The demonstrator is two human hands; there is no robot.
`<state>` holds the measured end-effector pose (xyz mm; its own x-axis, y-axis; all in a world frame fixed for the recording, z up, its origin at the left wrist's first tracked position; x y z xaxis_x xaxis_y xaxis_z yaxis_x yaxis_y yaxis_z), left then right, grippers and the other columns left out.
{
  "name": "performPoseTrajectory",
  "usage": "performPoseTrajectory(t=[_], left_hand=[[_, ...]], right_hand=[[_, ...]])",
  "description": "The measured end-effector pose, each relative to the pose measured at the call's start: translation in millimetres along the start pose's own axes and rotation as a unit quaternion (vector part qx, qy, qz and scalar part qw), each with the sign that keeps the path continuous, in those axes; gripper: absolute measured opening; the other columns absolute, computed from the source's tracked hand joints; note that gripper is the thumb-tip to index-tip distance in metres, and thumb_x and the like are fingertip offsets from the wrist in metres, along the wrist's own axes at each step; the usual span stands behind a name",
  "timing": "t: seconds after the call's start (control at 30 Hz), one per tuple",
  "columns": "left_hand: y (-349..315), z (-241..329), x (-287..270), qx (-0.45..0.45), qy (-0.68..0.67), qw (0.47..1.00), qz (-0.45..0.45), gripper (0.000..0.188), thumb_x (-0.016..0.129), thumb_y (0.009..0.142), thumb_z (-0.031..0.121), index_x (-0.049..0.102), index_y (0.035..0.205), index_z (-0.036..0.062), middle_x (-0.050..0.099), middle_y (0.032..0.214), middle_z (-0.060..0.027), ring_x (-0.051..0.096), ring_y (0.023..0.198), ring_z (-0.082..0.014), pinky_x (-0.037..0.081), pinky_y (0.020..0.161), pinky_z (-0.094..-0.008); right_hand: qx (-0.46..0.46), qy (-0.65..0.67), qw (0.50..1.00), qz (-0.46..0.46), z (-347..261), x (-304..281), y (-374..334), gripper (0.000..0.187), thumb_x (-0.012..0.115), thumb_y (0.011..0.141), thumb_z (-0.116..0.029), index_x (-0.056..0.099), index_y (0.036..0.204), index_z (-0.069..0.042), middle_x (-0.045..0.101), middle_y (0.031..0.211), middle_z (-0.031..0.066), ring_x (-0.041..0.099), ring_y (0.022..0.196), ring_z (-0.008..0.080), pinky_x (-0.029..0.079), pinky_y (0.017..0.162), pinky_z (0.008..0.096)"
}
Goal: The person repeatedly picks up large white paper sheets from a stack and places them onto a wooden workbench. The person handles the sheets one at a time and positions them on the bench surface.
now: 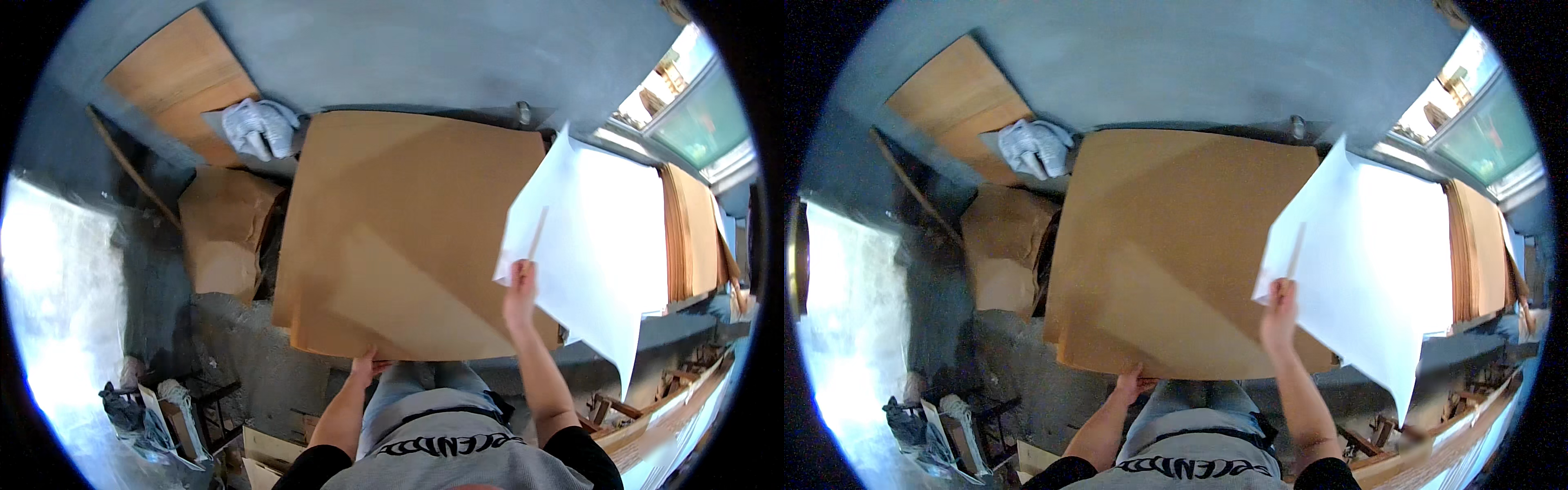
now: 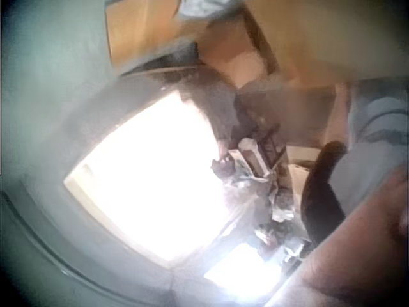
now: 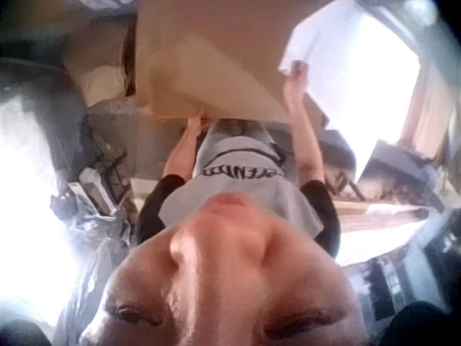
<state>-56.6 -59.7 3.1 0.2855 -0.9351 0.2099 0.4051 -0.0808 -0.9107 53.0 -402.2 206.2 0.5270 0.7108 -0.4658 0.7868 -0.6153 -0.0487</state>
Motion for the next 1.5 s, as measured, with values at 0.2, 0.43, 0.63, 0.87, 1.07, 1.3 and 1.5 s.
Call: performPoseTrajectory(t=[0.2,0.43,0.63,0.87,1.07,1.3,1.5], left_hand=[[24,1,-2,-0.013,-0.03,0.997,-0.077,0.038,0.05,0.085,0.031,0.042,0.109,0.0031,0.06,0.084,-0.0147,0.062,0.07,-0.0258,0.052,0.055,-0.0332],[38,-9,-12,0.03,-0.017,0.997,-0.074,0.024,0.052,0.083,0.03,0.048,0.1,0.0142,0.052,0.068,0.0002,0.05,0.052,-0.0118,0.04,0.044,-0.0238],[23,14,2,0.004,-0.041,0.999,-0.009,0.025,0.05,0.084,0.032,0.047,0.104,0.018,0.052,0.076,0.0003,0.05,0.057,-0.0111,0.04,0.048,-0.0233],[18,21,1,-0.1,0.004,0.993,-0.067,0.032,0.048,0.086,0.03,0.045,0.107,0.0055,0.059,0.086,-0.0103,0.061,0.069,-0.0237,0.049,0.053,-0.0277],[29,17,-15,-0.098,0.035,0.992,-0.067,0.035,0.045,0.087,0.03,0.046,0.106,0.0011,0.058,0.088,-0.0137,0.061,0.073,-0.0232,0.05,0.057,-0.0292],[23,25,-12,-0.08,0.058,0.994,-0.05,0.03,0.042,0.089,0.028,0.049,0.101,0.0019,0.059,0.088,-0.012,0.06,0.076,-0.0228,0.05,0.058,-0.0274],[19,21,-10,-0.061,0.031,0.998,0.012,0.031,0.052,0.085,0.032,0.049,0.099,0.0045,0.056,0.084,-0.0078,0.055,0.067,-0.0186,0.043,0.051,-0.0269]], right_hand=[[-0.169,-0.072,0.967,-0.176,-5,189,-80,0.013,0.042,0.088,-0.017,0.045,0.096,-0.008,0.057,0.074,0.0144,0.056,0.064,0.0342,0.042,0.053,0.0404],[-0.194,-0.124,0.916,-0.328,7,283,-168,0.018,0.044,0.087,-0.024,0.044,0.096,-0.008,0.061,0.078,0.0125,0.058,0.067,0.0333,0.045,0.054,0.0414],[-0.144,-0.161,0.909,-0.358,40,283,-175,0.019,0.045,0.086,-0.024,0.046,0.093,-0.007,0.061,0.084,0.0115,0.058,0.075,0.0315,0.046,0.06,0.0416],[0.065,-0.102,0.898,-0.423,56,202,-137,0.025,0.054,0.082,-0.029,0.055,0.091,-0.005,0.063,0.082,0.0058,0.059,0.066,0.0189,0.046,0.058,0.0321],[0.325,0.242,0.914,-0.009,193,74,-100,0.02,0.056,0.082,-0.018,0.061,0.083,0.001,0.061,0.072,0.0065,0.057,0.064,0.0117,0.045,0.056,0.0248],[0.389,0.27,0.814,0.338,250,-35,-39,0.03,0.068,0.071,-0.016,0.056,0.095,-0.002,0.057,0.078,0.0027,0.055,0.062,0.0121,0.041,0.053,0.0236],[0.506,0.28,0.774,0.259,265,-48,-21,0.026,0.069,0.071,-0.017,0.054,0.09,-0.006,0.056,0.076,0.0027,0.05,0.056,0.0105,0.038,0.047,0.0259]])
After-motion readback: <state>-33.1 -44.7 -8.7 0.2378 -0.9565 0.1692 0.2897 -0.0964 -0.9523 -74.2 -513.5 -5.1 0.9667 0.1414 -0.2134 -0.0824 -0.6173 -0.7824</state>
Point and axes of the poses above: each hand's wrist, its own y-axis towards the middle knuckle, its own x-axis out of the palm, z = x × y, the point moved 1 cm from there along y, towards the middle knuckle
